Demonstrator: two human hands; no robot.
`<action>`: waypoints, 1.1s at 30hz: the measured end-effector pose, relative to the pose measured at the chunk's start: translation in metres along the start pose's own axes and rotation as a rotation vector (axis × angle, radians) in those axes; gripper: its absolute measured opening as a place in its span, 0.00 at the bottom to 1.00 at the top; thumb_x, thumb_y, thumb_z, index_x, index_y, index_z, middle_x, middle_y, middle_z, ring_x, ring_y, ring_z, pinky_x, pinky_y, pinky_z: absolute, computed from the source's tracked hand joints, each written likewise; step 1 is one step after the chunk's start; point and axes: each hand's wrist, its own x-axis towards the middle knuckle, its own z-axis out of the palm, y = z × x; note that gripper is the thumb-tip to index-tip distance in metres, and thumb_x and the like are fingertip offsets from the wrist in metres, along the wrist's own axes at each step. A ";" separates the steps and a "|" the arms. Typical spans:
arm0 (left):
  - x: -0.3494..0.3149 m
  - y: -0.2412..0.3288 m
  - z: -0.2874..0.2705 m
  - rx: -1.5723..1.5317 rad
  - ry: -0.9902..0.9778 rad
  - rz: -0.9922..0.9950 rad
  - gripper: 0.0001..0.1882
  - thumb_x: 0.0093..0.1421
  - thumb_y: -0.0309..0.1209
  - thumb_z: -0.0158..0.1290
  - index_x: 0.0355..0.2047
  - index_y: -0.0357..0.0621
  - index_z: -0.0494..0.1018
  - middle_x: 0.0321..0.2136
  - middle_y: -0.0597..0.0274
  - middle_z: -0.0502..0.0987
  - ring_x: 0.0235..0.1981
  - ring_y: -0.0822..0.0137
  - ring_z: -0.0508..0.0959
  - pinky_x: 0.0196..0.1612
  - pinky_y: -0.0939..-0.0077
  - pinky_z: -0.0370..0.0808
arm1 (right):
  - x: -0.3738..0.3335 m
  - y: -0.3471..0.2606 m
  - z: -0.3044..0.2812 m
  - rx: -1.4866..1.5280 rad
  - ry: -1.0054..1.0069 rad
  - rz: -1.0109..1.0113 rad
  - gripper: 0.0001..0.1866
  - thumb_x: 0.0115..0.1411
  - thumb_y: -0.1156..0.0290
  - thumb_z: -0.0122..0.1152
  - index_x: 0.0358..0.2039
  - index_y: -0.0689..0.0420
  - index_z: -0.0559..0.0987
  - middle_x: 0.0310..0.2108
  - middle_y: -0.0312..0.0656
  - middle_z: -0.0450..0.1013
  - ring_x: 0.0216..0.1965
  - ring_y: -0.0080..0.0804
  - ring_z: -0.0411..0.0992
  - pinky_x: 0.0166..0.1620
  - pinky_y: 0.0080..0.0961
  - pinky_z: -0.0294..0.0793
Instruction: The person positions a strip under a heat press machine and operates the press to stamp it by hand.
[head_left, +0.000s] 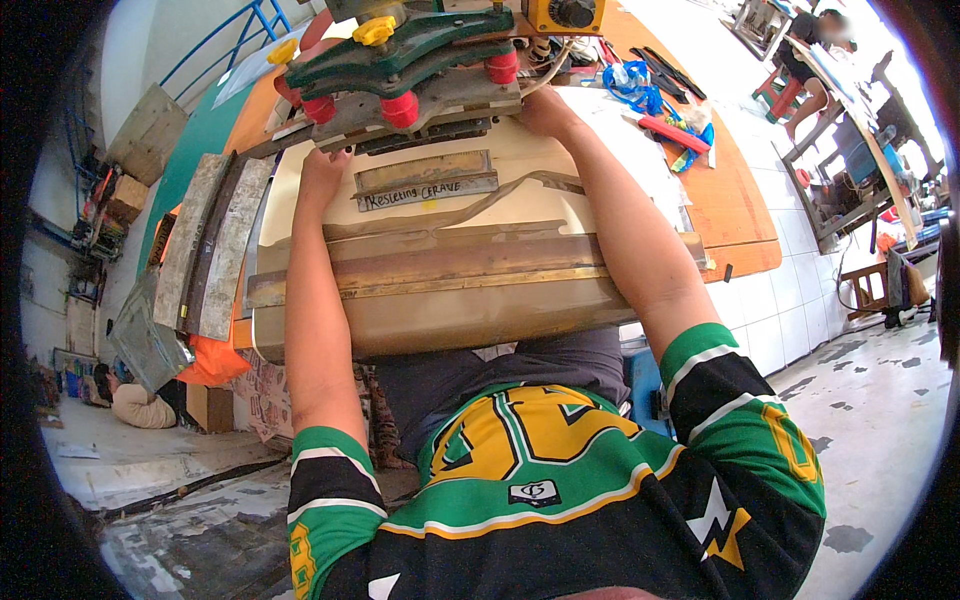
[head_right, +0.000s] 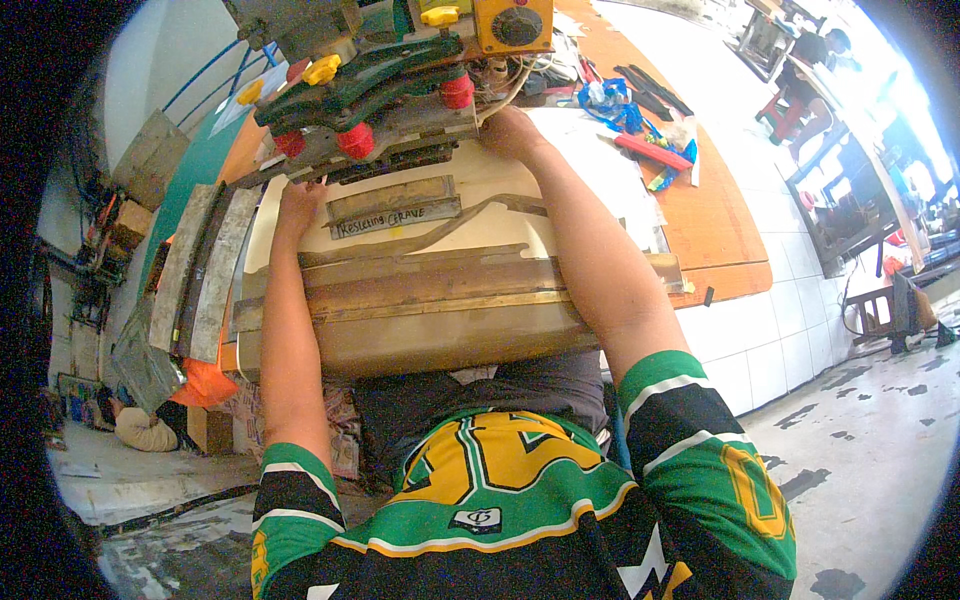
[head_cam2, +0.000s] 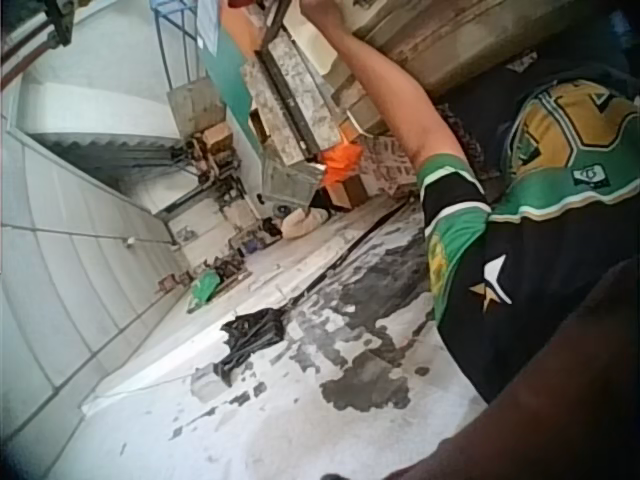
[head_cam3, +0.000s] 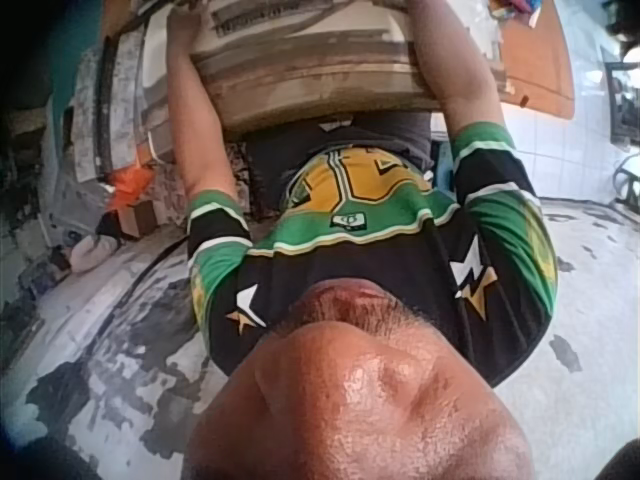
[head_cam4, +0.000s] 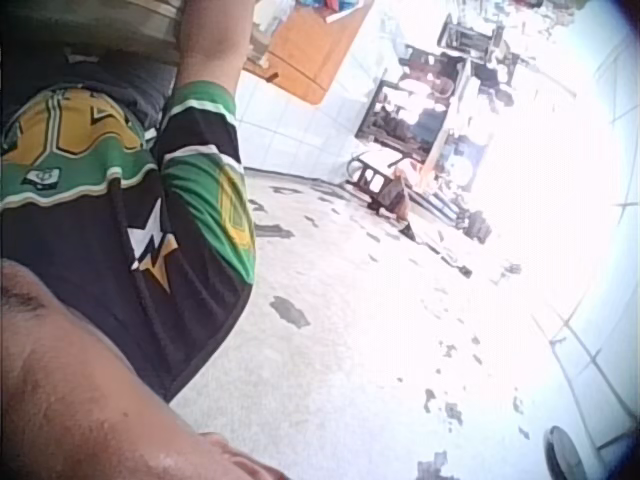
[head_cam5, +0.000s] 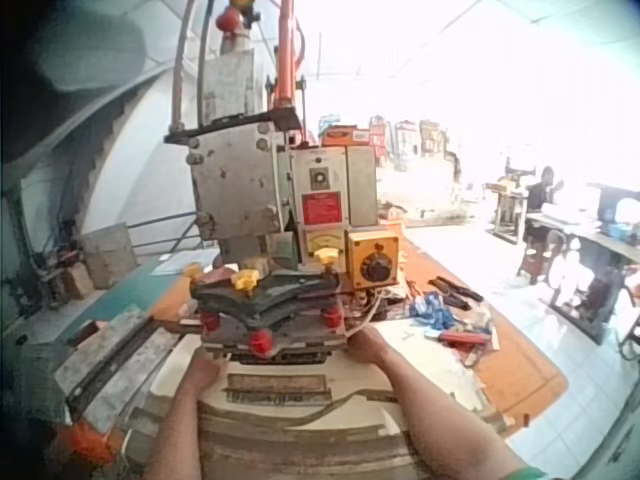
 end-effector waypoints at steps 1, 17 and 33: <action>0.001 -0.001 0.001 0.015 -0.010 -0.006 0.16 0.53 0.36 0.50 0.29 0.29 0.71 0.25 0.41 0.75 0.31 0.46 0.75 0.33 0.62 0.70 | 0.000 0.003 0.002 0.010 0.014 -0.010 0.13 0.49 0.71 0.52 0.37 0.58 0.74 0.34 0.51 0.73 0.38 0.49 0.69 0.39 0.35 0.69; 0.015 -0.026 0.012 0.009 0.033 0.187 0.13 0.52 0.32 0.50 0.32 0.33 0.69 0.24 0.50 0.75 0.27 0.58 0.75 0.32 0.68 0.68 | 0.014 0.042 0.031 0.032 0.132 -0.125 0.17 0.46 0.67 0.52 0.39 0.54 0.74 0.36 0.50 0.73 0.39 0.48 0.70 0.41 0.37 0.70; -0.007 0.005 0.005 -0.134 0.122 0.248 0.19 0.56 0.39 0.44 0.24 0.29 0.69 0.16 0.53 0.69 0.20 0.61 0.66 0.27 0.65 0.63 | 0.003 0.015 0.015 0.058 0.056 0.025 0.15 0.49 0.66 0.50 0.38 0.52 0.74 0.35 0.51 0.73 0.37 0.49 0.71 0.40 0.39 0.70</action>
